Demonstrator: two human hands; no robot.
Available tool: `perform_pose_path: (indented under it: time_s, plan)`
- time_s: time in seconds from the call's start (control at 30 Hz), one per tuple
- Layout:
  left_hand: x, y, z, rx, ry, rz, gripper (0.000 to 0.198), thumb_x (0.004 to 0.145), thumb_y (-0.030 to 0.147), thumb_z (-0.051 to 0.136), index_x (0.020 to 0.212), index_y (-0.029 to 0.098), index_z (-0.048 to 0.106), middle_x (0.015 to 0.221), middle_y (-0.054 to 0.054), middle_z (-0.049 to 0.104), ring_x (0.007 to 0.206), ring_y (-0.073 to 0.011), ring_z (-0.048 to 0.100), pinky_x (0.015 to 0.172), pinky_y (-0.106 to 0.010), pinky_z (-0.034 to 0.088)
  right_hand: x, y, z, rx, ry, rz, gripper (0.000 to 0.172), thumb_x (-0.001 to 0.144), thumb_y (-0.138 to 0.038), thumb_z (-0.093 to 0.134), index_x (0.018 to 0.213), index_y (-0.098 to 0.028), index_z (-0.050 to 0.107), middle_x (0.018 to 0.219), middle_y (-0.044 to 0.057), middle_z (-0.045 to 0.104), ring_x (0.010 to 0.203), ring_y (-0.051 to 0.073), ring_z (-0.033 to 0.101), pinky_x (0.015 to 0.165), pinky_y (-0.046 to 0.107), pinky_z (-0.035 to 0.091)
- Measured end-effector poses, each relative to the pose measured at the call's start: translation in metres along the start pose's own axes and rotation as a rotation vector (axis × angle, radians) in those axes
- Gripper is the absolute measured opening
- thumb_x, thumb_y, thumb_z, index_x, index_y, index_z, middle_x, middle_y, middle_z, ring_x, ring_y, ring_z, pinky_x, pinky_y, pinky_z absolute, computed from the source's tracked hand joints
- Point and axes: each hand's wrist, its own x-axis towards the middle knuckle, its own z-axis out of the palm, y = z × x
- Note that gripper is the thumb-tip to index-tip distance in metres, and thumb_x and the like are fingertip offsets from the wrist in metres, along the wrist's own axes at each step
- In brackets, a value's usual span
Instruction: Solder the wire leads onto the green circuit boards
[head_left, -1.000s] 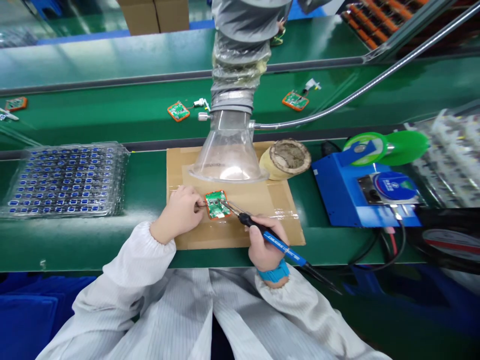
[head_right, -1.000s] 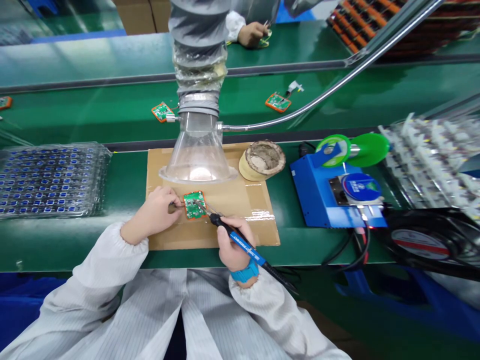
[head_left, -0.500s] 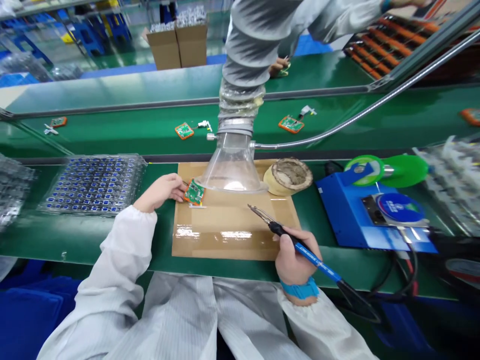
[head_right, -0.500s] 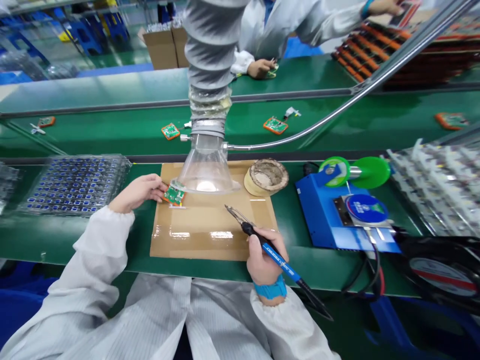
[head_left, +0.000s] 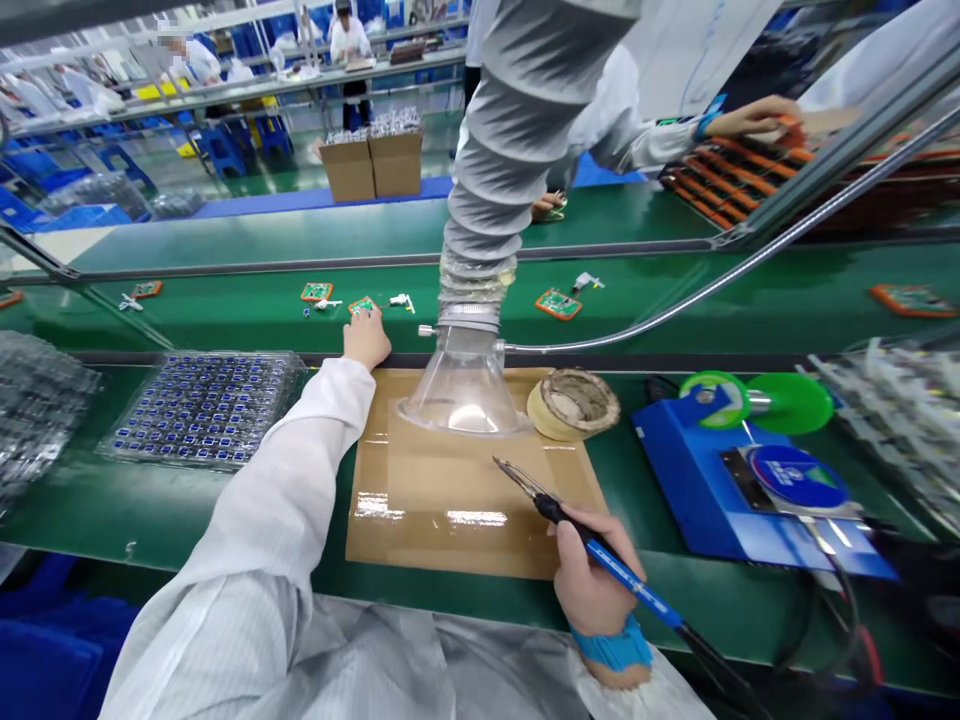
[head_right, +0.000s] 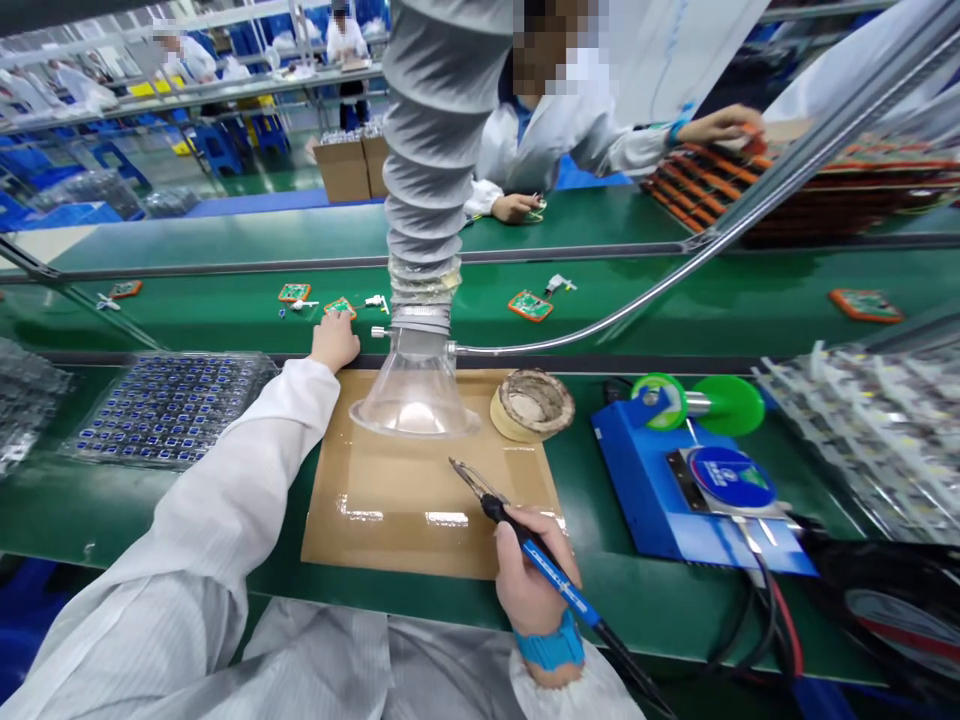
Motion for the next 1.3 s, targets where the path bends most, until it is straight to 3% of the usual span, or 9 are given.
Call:
perform_pose_path:
  time_s: [0.17,0.3,0.43,0.57,0.77,0.93,1.03,1.13,1.3]
  plan:
    - [0.040,0.007,0.012,-0.037,-0.075,0.079,0.072,0.087,0.007,0.045,0.157,0.015,0.030,0.154,-0.023,0.039,0.127,-0.0325,0.058,0.105,-0.045,0.046,-0.002,0.005,-0.001,-0.071,-0.027,0.016,0.014,0.090,-0.035,0.069,0.094,-0.021,0.071,0.088,0.006,0.071,0.087,0.025,0.068,0.080,0.041,0.053]
    - [0.058,0.004,0.010,-0.035,-0.131,0.064,0.073,0.083,0.010,0.052,0.154,0.015,0.035,0.146,-0.026,0.047,0.121,-0.0378,0.062,0.099,-0.049,0.047,-0.002,0.007,-0.001,-0.100,-0.032,0.029,0.014,0.089,-0.035,0.069,0.094,-0.022,0.072,0.092,0.007,0.071,0.087,0.025,0.068,0.079,0.041,0.054]
    - [0.053,-0.002,-0.003,-0.045,-0.164,0.053,0.069,0.078,0.011,0.060,0.145,0.011,0.042,0.126,-0.025,0.063,0.112,-0.0346,0.066,0.095,-0.043,0.049,-0.001,0.005,0.000,-0.102,-0.045,0.022,0.011,0.090,-0.032,0.069,0.095,-0.023,0.072,0.092,0.006,0.071,0.086,0.024,0.069,0.078,0.040,0.054]
    - [0.008,-0.011,-0.016,-0.060,-0.132,0.152,0.047,0.084,0.014,0.055,0.131,0.018,0.057,0.112,-0.016,0.071,0.109,-0.0316,0.066,0.093,-0.039,0.049,0.003,-0.001,0.003,-0.061,-0.071,-0.027,0.008,0.090,-0.029,0.069,0.096,-0.024,0.071,0.089,0.004,0.071,0.083,0.023,0.069,0.075,0.037,0.055]
    - [-0.105,-0.024,-0.018,-0.056,-0.127,0.481,0.021,0.085,0.016,0.053,0.094,0.018,0.071,0.096,-0.013,0.071,0.101,-0.0301,0.066,0.092,-0.041,0.052,0.004,0.000,0.004,-0.037,-0.081,-0.024,0.007,0.090,-0.028,0.069,0.095,-0.024,0.071,0.086,0.004,0.071,0.083,0.022,0.070,0.075,0.036,0.056]
    - [-0.177,-0.018,-0.006,-0.294,-0.184,0.821,0.037,0.083,0.008,0.051,0.112,0.019,0.072,0.110,-0.012,0.070,0.113,-0.0262,0.063,0.104,-0.043,0.051,0.006,-0.009,0.007,-0.074,-0.055,-0.004,0.015,0.090,-0.036,0.069,0.092,-0.022,0.071,0.084,0.005,0.073,0.076,0.022,0.072,0.071,0.036,0.059]
    - [-0.197,-0.010,-0.001,-0.462,-0.208,0.921,0.053,0.080,0.001,0.046,0.123,0.020,0.069,0.128,-0.011,0.068,0.127,-0.0241,0.059,0.110,-0.045,0.049,0.007,-0.021,0.019,0.004,-0.104,0.094,0.020,0.092,-0.040,0.067,0.099,-0.021,0.070,0.080,0.004,0.074,0.070,0.021,0.074,0.069,0.035,0.061]
    - [-0.205,-0.007,0.004,-0.561,-0.244,0.953,0.065,0.075,-0.003,0.043,0.130,0.022,0.066,0.139,-0.010,0.064,0.139,-0.0236,0.052,0.117,-0.049,0.044,0.006,-0.031,0.037,0.062,-0.229,0.205,0.028,0.095,-0.042,0.066,0.114,-0.022,0.066,0.090,0.006,0.078,0.084,0.023,0.078,0.081,0.039,0.062]
    - [-0.213,-0.022,0.009,-0.663,-0.274,0.883,0.062,0.068,-0.001,0.046,0.121,0.021,0.071,0.141,-0.009,0.065,0.146,-0.0268,0.046,0.121,-0.050,0.040,-0.002,-0.036,0.060,-0.007,-0.488,0.042,0.040,0.097,-0.047,0.061,0.130,-0.025,0.060,0.112,0.008,0.078,0.106,0.027,0.075,0.091,0.044,0.062]
